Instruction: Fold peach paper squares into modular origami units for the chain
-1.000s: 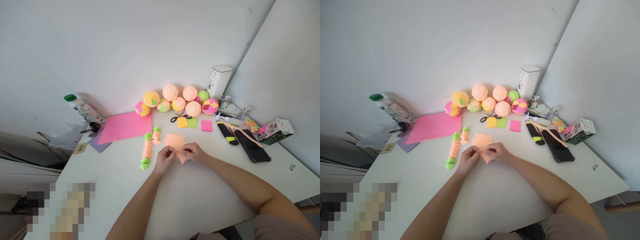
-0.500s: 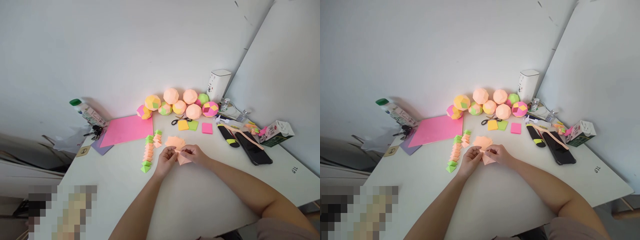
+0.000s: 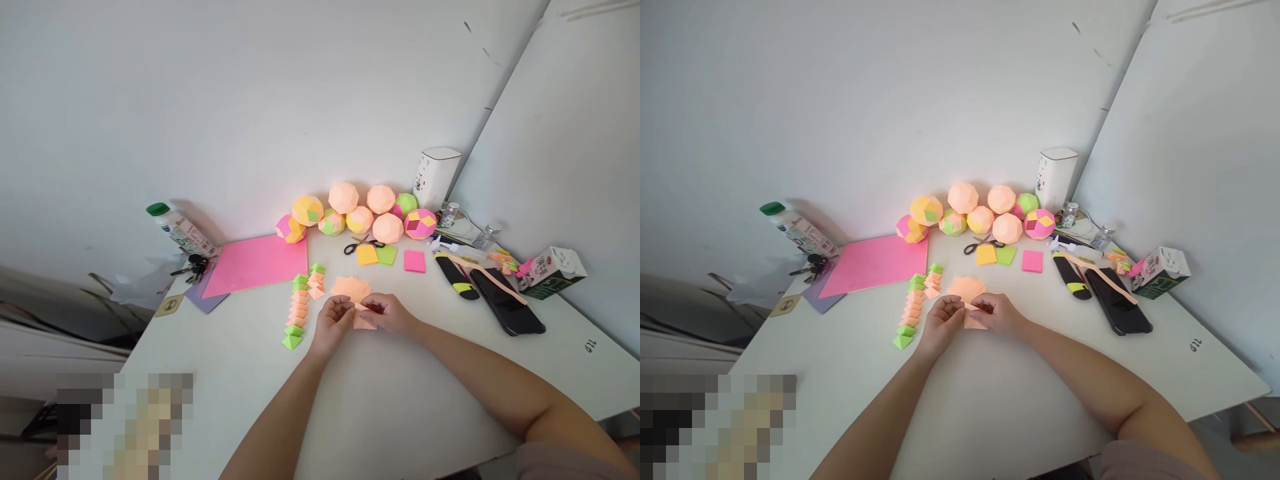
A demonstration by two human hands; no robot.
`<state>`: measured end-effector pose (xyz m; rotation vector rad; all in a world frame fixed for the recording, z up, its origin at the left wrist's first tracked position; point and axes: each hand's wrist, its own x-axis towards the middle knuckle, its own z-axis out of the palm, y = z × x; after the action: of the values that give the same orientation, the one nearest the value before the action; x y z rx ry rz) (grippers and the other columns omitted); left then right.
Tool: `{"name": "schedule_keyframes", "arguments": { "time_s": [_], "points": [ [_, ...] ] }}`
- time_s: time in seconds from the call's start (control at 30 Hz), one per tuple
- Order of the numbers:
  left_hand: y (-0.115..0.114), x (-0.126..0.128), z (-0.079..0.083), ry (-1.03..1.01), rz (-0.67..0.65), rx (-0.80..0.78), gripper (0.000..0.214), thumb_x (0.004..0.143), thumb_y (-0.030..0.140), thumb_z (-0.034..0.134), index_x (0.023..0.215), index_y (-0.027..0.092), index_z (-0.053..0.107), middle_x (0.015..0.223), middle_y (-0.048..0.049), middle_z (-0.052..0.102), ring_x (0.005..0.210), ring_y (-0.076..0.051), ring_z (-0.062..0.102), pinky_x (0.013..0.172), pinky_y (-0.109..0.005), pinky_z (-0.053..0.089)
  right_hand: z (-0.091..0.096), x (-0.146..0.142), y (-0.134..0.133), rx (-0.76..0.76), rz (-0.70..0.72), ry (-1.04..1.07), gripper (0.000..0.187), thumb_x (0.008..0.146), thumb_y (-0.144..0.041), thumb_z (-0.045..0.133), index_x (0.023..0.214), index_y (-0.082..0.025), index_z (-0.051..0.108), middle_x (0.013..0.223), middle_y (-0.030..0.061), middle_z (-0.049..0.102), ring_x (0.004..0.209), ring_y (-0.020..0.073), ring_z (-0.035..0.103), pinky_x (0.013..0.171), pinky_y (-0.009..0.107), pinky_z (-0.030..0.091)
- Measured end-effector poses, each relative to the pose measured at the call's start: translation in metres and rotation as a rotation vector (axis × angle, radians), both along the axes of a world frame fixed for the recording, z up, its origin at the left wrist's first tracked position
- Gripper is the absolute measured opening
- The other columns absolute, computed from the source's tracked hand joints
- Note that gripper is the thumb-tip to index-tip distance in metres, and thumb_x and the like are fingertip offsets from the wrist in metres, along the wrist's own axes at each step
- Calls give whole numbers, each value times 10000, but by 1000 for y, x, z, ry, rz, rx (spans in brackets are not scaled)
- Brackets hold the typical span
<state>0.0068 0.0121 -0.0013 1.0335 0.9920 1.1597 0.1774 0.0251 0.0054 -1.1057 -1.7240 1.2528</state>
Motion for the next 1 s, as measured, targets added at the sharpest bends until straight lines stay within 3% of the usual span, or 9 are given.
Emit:
{"name": "schedule_keyframes", "arguments": {
  "time_s": [0.2, 0.47, 0.87, 1.0],
  "points": [
    [1, 3, -1, -2, 31, 9, 258, 680, 270, 697, 882, 181, 565, 738, 20, 556, 683, -88, 537, 629, -206, 419, 1, -1, -1, -34, 7, 6, 79, 762, -237, 570, 798, -167, 569, 653, -25, 482, 560, 92, 425, 517, 218, 348],
    [3, 1, -4, -16, 52, 69, 196, 719, 260, 665, 856, 183, 548, 745, 16, 542, 684, -85, 518, 619, -198, 408, 1, 4, 1, -104, 94, 150, 130, 740, -160, 545, 860, -184, 501, 679, -34, 466, 570, 88, 420, 523, 205, 347],
    [4, -3, -5, -19, 46, 101, 149, 708, 278, 672, 745, 171, 575, 754, -8, 560, 735, -124, 535, 666, -237, 427, 10, 3, 0, -183, 91, 219, 65, 791, -219, 517, 840, -180, 532, 767, -9, 544, 653, 112, 512, 591, 235, 406],
    [4, -3, -4, -57, 57, 89, 141, 698, 244, 677, 764, 178, 572, 796, -6, 559, 741, -114, 529, 659, -223, 424, 11, 3, 0, -212, 138, 235, 108, 848, -274, 465, 853, -181, 520, 657, -18, 565, 604, 126, 551, 595, 259, 432]
  ]
}}
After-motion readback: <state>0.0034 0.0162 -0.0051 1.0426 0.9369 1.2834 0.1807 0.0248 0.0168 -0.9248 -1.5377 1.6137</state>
